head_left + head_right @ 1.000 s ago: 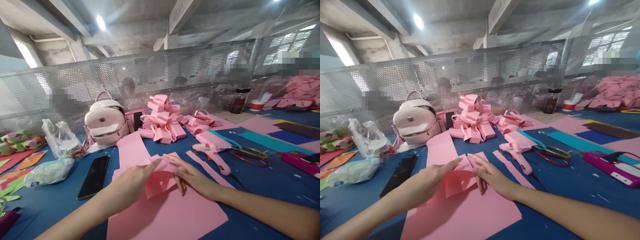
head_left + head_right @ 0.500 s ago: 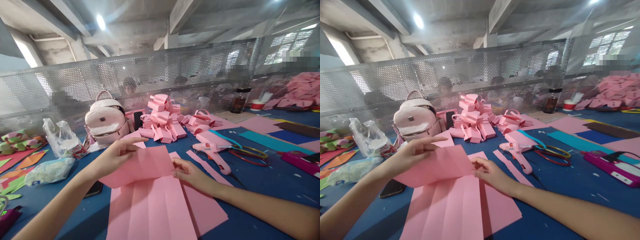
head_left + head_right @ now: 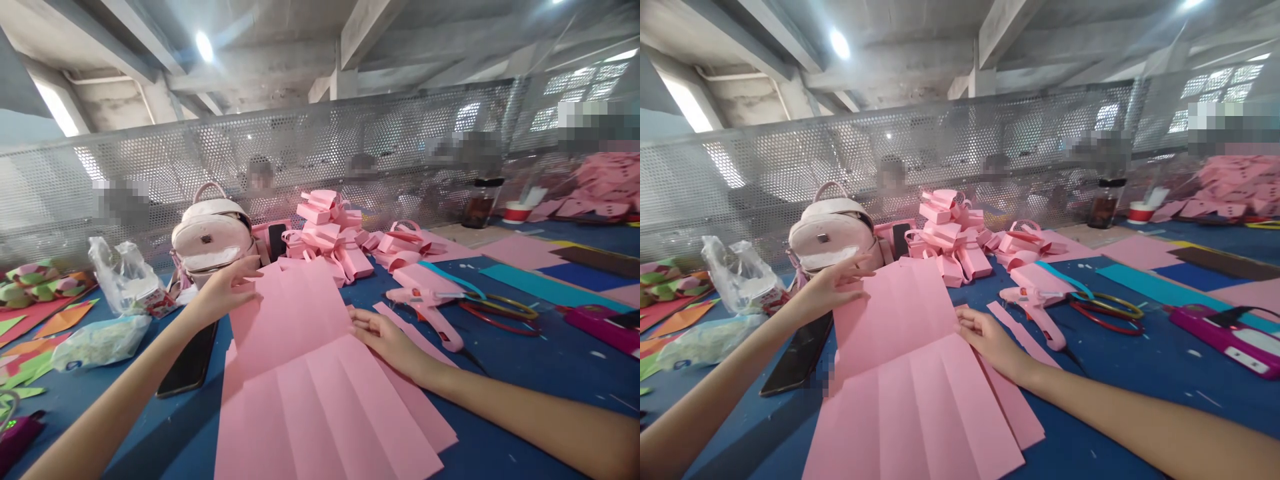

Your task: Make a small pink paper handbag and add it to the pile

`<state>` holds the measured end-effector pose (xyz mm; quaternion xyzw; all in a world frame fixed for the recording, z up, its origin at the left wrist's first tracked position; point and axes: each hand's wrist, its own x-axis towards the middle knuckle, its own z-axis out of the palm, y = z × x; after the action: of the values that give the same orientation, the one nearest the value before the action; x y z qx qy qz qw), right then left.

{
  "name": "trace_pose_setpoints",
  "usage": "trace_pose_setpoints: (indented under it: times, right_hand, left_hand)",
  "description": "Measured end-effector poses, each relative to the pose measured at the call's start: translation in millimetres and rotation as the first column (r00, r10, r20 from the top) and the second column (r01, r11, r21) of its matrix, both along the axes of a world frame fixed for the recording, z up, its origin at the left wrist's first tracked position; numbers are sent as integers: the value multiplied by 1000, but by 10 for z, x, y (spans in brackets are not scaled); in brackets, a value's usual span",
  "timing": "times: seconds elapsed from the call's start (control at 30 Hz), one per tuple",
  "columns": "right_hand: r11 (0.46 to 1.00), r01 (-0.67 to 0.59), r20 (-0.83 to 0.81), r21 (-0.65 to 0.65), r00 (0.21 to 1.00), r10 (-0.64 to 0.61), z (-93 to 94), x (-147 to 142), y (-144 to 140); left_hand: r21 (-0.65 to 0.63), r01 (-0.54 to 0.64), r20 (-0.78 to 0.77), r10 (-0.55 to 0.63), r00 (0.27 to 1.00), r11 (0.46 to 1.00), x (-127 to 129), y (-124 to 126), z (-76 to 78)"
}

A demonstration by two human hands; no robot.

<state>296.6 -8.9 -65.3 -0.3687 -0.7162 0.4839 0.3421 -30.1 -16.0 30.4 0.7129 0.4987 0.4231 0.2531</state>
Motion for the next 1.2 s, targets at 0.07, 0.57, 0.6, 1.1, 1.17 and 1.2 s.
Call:
trace_pose_setpoints:
  times: [0.07, 0.57, 0.6, 1.1, 1.17, 1.2]
  right_hand:
    - [999, 44, -34, -14, 998, -45, -5, 7, 22]
    - [978, 111, -117, -176, 984, -133, -33, 10, 34]
    - [979, 100, -118, -177, 985, -123, -23, 3, 25]
    - [996, 45, -90, -80, 995, -52, -45, 10, 34]
    - [996, 56, -86, -69, 994, -61, -62, 15, 40]
    - [996, 60, -84, -64, 994, -65, -68, 16, 43]
  left_hand:
    - [-10, -52, 88, 52, 995, 999, 16, 44, -121]
    - [-398, 94, 407, 84, 909, 913, 281, -494, -967]
    - [-397, 87, 408, 91, 908, 914, 272, -486, -969]
    - [-406, 55, 382, 115, 917, 912, 206, -450, -1075]
    - [-410, 42, 377, 128, 917, 911, 207, -450, -1071]
    - [-412, 33, 375, 137, 917, 911, 206, -449, -1073]
